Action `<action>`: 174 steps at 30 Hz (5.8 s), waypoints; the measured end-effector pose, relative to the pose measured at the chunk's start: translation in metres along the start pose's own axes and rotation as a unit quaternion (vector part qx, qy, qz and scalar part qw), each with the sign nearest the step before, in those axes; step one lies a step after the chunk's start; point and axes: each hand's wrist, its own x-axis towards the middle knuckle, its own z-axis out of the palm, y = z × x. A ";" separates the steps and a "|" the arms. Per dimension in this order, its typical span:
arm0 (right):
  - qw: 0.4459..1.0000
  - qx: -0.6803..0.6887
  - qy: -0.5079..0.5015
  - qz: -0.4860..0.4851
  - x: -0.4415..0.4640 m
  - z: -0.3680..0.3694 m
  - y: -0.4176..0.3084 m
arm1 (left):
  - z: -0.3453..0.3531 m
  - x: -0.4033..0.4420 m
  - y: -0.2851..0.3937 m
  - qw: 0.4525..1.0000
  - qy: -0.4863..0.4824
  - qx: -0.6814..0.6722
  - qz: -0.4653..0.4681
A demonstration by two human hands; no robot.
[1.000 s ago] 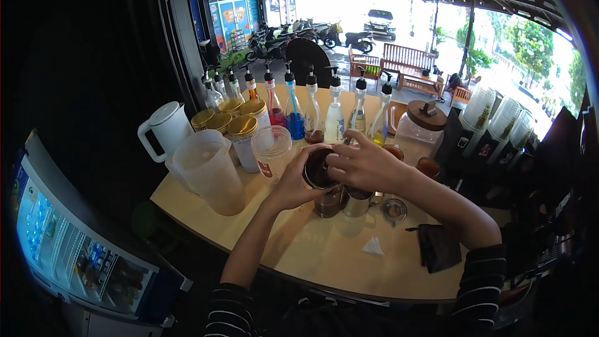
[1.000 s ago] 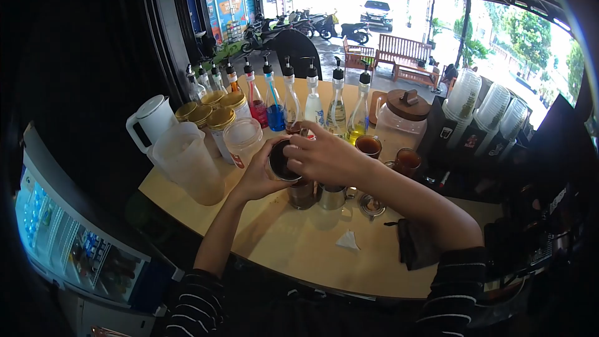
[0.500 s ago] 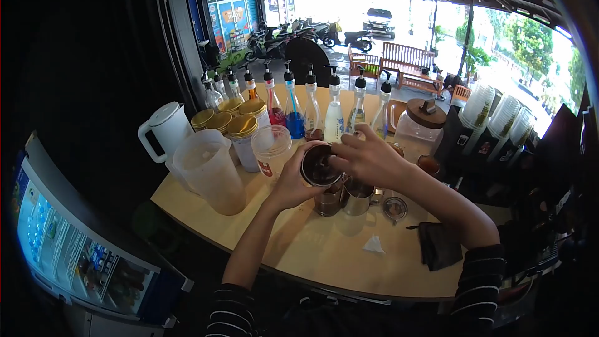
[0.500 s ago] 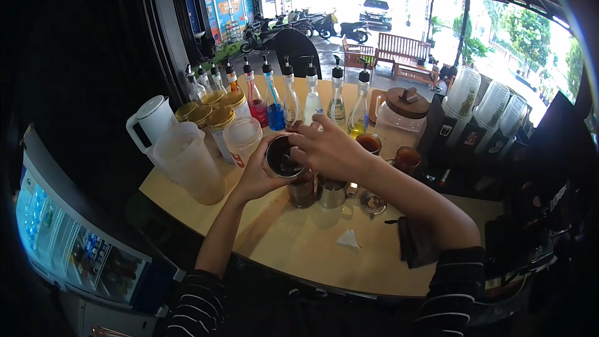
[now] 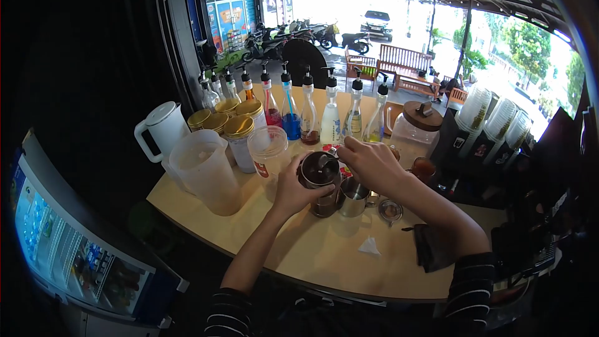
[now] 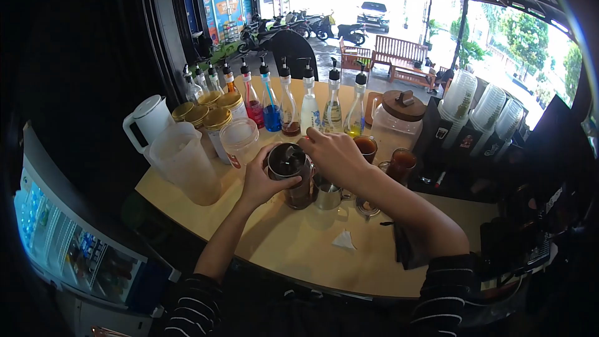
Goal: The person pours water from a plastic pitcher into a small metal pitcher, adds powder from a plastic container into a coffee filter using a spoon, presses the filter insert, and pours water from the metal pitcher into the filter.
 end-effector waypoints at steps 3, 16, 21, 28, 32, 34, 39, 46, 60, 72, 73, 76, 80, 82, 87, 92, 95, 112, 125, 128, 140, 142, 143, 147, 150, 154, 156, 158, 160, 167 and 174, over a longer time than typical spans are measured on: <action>0.999 -0.005 -0.037 0.012 0.000 0.005 -0.002 | 0.006 -0.001 -0.008 0.999 0.030 0.009 0.023; 0.997 0.030 -0.064 0.036 0.012 0.018 -0.011 | -0.001 -0.002 -0.004 0.993 0.026 0.105 0.055; 0.968 0.227 -0.070 0.086 0.017 0.011 -0.005 | -0.007 0.006 0.016 0.995 -0.030 0.045 0.082; 0.933 0.349 0.008 0.085 0.011 0.000 -0.013 | -0.002 0.018 0.021 0.955 0.018 0.226 0.190; 0.911 0.381 0.077 0.138 -0.017 -0.005 -0.003 | -0.003 0.019 0.022 0.936 0.055 0.255 0.237; 0.883 0.393 0.061 0.249 -0.040 0.006 0.007 | -0.008 0.018 0.022 0.934 0.061 0.260 0.238; 0.910 0.319 0.052 0.261 -0.113 0.109 0.042 | -0.016 0.014 0.032 0.937 0.095 0.259 0.212; 0.753 0.534 0.008 0.385 -0.140 0.151 0.018 | -0.025 0.004 0.031 0.976 0.108 0.145 0.125; 0.646 0.631 0.228 0.365 -0.124 0.096 0.031 | -0.032 -0.002 0.014 0.977 0.138 0.126 0.105; 0.683 0.654 0.195 0.262 -0.052 0.015 0.051 | -0.027 -0.003 0.003 0.983 0.122 0.045 0.130; 0.685 0.655 0.191 0.254 -0.046 0.012 0.049 | -0.026 -0.003 0.003 0.983 0.118 0.046 0.135; 0.690 0.654 0.176 0.256 -0.029 0.002 0.041 | -0.023 -0.004 0.003 0.983 0.107 0.044 0.140; 0.707 0.637 0.134 0.276 -0.016 -0.003 0.041 | -0.023 -0.004 0.005 0.981 0.097 0.068 0.151; 0.703 0.642 0.139 0.272 -0.007 -0.008 0.034 | -0.022 -0.003 0.004 0.982 0.097 0.063 0.150; 0.741 0.616 0.138 0.229 0.003 0.005 0.041 | -0.022 -0.003 0.005 0.984 0.088 0.063 0.144; 0.772 0.586 0.127 0.210 0.009 0.009 0.044 | -0.023 -0.002 0.005 0.981 0.080 0.076 0.159; 0.730 0.626 0.131 0.241 0.015 -0.009 0.027 | -0.022 -0.001 0.005 0.980 0.081 0.083 0.162; 0.747 0.617 0.105 0.226 0.015 -0.002 0.037 | -0.030 0.002 0.003 0.979 0.093 0.095 0.153; 0.757 0.596 0.110 0.243 0.013 -0.003 0.041 | -0.037 0.007 0.008 0.977 0.084 0.105 0.165; 0.746 0.610 0.110 0.243 0.013 -0.005 0.040 | -0.041 0.007 0.011 0.975 0.093 0.114 0.169; 0.763 0.589 0.092 0.249 0.021 -0.010 0.039 | -0.053 0.007 0.014 0.971 0.105 0.129 0.171; 0.770 0.581 0.105 0.243 0.022 -0.002 0.043 | -0.054 0.006 0.014 0.971 0.108 0.130 0.170; 0.775 0.573 0.119 0.237 0.023 0.002 0.044 | -0.054 0.005 0.014 0.970 0.112 0.131 0.169; 0.793 0.543 0.129 0.244 0.026 0.002 0.042 | -0.056 0.003 0.014 0.971 0.115 0.131 0.165; 0.808 0.522 0.141 0.234 0.026 0.008 0.046 | -0.055 0.003 0.015 0.969 0.120 0.135 0.166; 0.816 0.508 0.138 0.240 0.026 0.004 0.046 | -0.054 0.002 0.014 0.965 0.142 0.134 0.176; 0.823 0.496 0.136 0.240 0.026 0.001 0.045 | -0.054 0.002 0.013 0.964 0.142 0.136 0.178; 0.801 0.525 0.142 0.250 0.025 -0.001 0.042 | -0.053 0.002 0.013 0.963 0.142 0.141 0.180; 0.814 0.508 0.145 0.240 0.023 0.004 0.049 | -0.053 0.002 0.014 0.963 0.141 0.142 0.180; 0.819 0.503 0.153 0.228 0.020 0.001 0.048 | -0.053 0.000 0.015 0.970 0.117 0.130 0.170; 0.814 0.510 0.140 0.241 0.023 -0.005 0.037 | -0.052 -0.001 0.016 0.970 0.121 0.126 0.167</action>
